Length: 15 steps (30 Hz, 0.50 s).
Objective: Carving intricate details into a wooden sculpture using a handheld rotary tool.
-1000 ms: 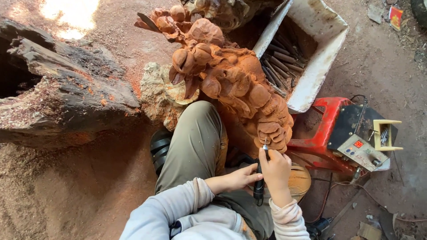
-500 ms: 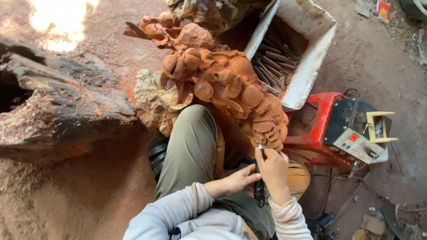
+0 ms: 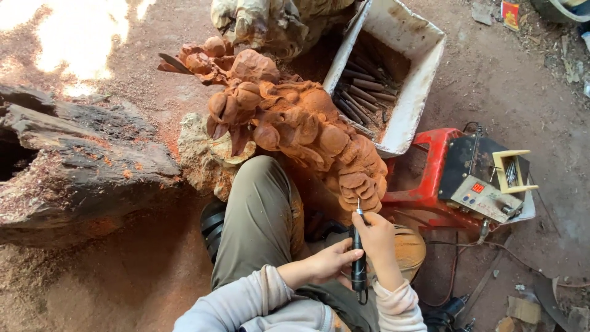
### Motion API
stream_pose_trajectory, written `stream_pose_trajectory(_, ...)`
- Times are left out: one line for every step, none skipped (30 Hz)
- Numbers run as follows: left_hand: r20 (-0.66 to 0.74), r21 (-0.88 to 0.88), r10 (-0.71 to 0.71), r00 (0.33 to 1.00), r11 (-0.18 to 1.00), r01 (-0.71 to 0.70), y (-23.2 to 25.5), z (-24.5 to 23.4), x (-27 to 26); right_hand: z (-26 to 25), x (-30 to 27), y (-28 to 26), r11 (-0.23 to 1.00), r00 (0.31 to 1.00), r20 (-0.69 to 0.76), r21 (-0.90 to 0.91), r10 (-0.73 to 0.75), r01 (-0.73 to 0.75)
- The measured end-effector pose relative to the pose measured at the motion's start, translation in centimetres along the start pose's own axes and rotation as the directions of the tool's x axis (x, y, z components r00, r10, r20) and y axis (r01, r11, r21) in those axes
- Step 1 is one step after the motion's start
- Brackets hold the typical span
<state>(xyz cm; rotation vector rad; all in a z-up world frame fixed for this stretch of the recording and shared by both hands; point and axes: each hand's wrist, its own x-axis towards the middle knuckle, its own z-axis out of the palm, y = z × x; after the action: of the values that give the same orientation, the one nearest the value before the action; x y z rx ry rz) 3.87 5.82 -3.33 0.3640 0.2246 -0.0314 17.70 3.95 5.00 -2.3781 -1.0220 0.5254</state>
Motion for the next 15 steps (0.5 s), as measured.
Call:
stream_pose_trajectory(0.003, -0.009, -0.007, 1.0, 1.0, 0.007, -0.3, -0.1, 0.2, 0.1, 0.0, 0.5, 1.0, 1.0, -0.002, 0.023, -0.008, 0.008)
stream_pose_trajectory(0.003, -0.004, -0.009, 1.0, 1.0, 0.009, -0.4, 0.3, -0.1, 0.0, -0.4, 0.9, 1.0, 1.0, -0.006, 0.027, -0.007, 0.007)
stream_pose_trajectory(-0.024, 0.057, -0.029, 0.999, 0.998, 0.03, -0.2, 0.6, -0.4, 0.1, -0.7, 1.3, 0.999, 1.0, -0.019, 0.041, -0.023, 0.024)
stream_pose_trajectory(-0.053, 0.118, -0.047, 0.997, 0.992, 0.053, -0.1, 0.9, -0.7, 0.1, -1.0, 1.6, 0.998, 0.999, -0.033, 0.055, -0.038, 0.04)
stream_pose_trajectory(-0.052, 0.131, -0.052, 0.997, 0.99, 0.058, -0.9, 0.5, -0.7, 0.3, -1.5, 1.8, 0.997, 0.998, -0.044, 0.063, -0.037, 0.04)
stream_pose_trajectory(-0.066, 0.074, -0.065, 0.996, 0.995, 0.07, -1.8, 0.2, -0.6, 0.3, -2.0, 1.9, 0.994, 0.999, -0.032, 0.107, -0.011, 0.015)
stream_pose_trajectory(-0.068, 0.031, -0.087, 0.994, 0.996, 0.089, -2.3, -0.2, -0.3, 0.3, -2.4, 2.2, 0.988, 0.999, -0.037, 0.154, 0.017, -0.011)
stream_pose_trajectory(-0.057, 0.058, -0.099, 0.994, 0.993, 0.102, -2.7, -0.2, -0.7, 1.2, -2.5, 3.7, 0.986, 0.997, -0.067, 0.165, 0.023, -0.011)
stream_pose_trajectory(-0.106, 0.053, -0.114, 0.988, 0.991, 0.12, -2.8, -0.1, -0.6, 1.9, -2.4, 5.3, 0.981, 0.997, -0.067, 0.191, 0.048, -0.035)
stream_pose_trajectory(-0.156, 0.049, -0.127, 0.98, 0.989, 0.136, -2.9, 0.0, -0.4, 2.4, -2.2, 7.0, 0.974, 0.995, -0.066, 0.218, 0.072, -0.056)
stream_pose_trajectory(-0.125, 0.097, -0.159, 0.979, 0.98, 0.171, -3.0, 0.0, -0.3, 2.1, -2.6, 6.6, 0.97, 0.987, -0.127, 0.234, 0.098, -0.066)
stream_pose_trajectory(-0.137, 0.05, -0.168, 0.976, 0.983, 0.176, -3.2, 0.0, -0.1, 1.7, -2.9, 6.3, 0.968, 0.99, -0.094, 0.237, 0.104, -0.079)
stream_pose_trajectory(-0.155, 0.001, -0.183, 0.971, 0.983, 0.186, -3.4, -0.3, 0.0, 1.7, -3.3, 6.1, 0.965, 0.992, -0.057, 0.244, 0.113, -0.096)
stream_pose_trajectory(-0.132, 0.047, -0.219, 0.967, 0.973, 0.227, -5.2, -2.4, 1.3, 1.1, -3.7, 6.2, 0.958, 0.983, -0.112, 0.266, 0.144, -0.11)
stream_pose_trajectory(-0.103, 0.129, -0.124, 0.987, 0.982, 0.137, -6.9, -4.4, 2.5, 0.6, -4.0, 6.1, 0.957, 0.987, -0.065, 0.261, 0.149, -0.127)
